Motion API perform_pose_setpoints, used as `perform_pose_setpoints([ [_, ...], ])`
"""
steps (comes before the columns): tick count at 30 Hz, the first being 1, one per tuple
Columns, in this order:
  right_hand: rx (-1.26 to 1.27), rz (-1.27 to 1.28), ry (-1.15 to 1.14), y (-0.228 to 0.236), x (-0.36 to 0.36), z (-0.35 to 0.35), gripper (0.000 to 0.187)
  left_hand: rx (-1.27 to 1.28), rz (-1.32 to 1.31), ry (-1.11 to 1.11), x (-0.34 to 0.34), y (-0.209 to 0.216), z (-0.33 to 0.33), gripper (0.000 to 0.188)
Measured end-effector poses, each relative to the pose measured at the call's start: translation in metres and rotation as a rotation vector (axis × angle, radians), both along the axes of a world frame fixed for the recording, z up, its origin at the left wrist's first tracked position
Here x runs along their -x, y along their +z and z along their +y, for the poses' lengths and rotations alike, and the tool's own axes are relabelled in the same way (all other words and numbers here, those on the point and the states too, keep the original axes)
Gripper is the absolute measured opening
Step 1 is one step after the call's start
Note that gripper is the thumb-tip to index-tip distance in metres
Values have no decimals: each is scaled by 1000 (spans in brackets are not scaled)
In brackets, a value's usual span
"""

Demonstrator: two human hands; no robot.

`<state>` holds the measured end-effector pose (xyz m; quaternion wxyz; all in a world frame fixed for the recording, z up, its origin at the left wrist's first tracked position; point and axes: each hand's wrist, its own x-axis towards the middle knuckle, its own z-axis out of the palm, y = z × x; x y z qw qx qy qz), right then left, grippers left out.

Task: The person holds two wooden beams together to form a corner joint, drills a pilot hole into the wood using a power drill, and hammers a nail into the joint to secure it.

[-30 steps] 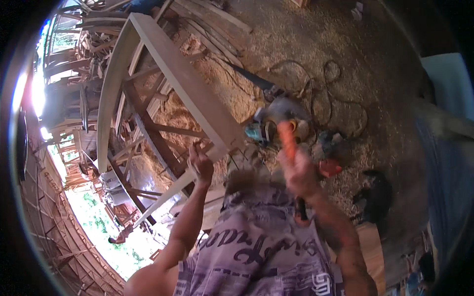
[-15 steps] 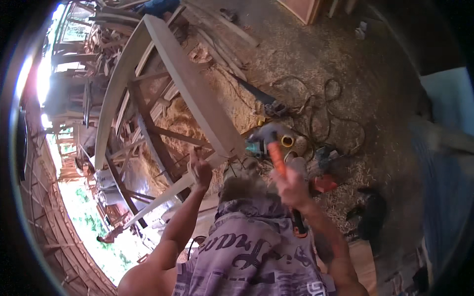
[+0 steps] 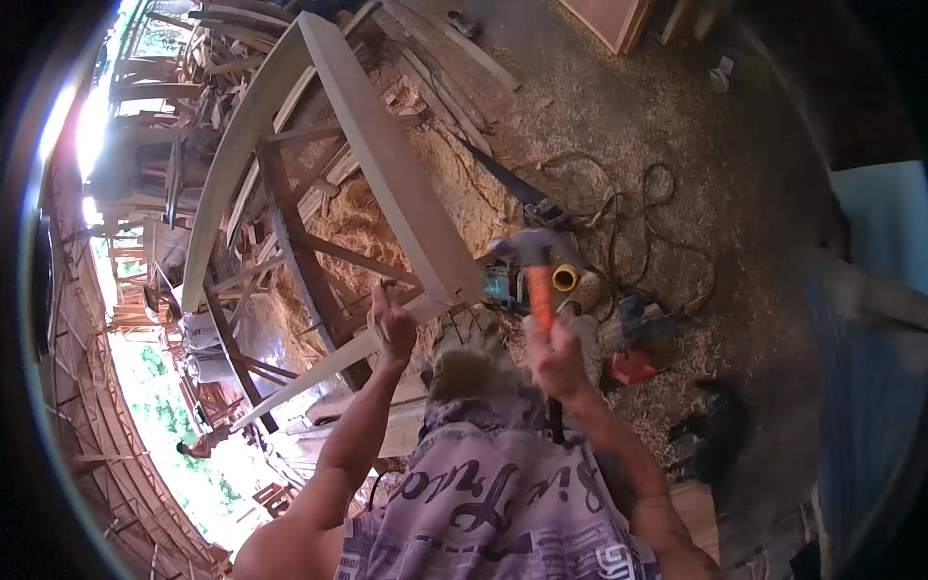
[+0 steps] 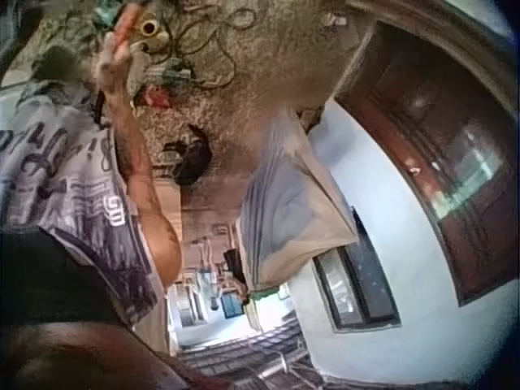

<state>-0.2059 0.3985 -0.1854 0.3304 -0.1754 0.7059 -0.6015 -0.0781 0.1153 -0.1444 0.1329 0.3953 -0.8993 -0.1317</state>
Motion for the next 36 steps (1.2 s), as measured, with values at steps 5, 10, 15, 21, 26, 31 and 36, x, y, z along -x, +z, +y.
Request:
perform_pose_setpoints([
  [5,238,-288,-397,88,101,69,34,-206,10,201,-13,3,11,23],
  [10,357,-270,-596,78,72,53,29,-147,89,116,-7,-9,11,25],
  [15,-151,-22,245,47,-8,-4,28,18,71,7,-8,-13,-3,26],
  [21,37,-340,-404,90,103,76,34,-205,57,231,-12,7,14,24],
  [26,516,-338,-703,70,49,31,33,-227,26,203,-1,4,21,24],
  [31,104,-372,69,35,-23,-4,32,-75,38,125,-11,16,25,24],
  [36,178,-393,-718,98,113,70,38,-165,74,227,-14,7,14,24],
])
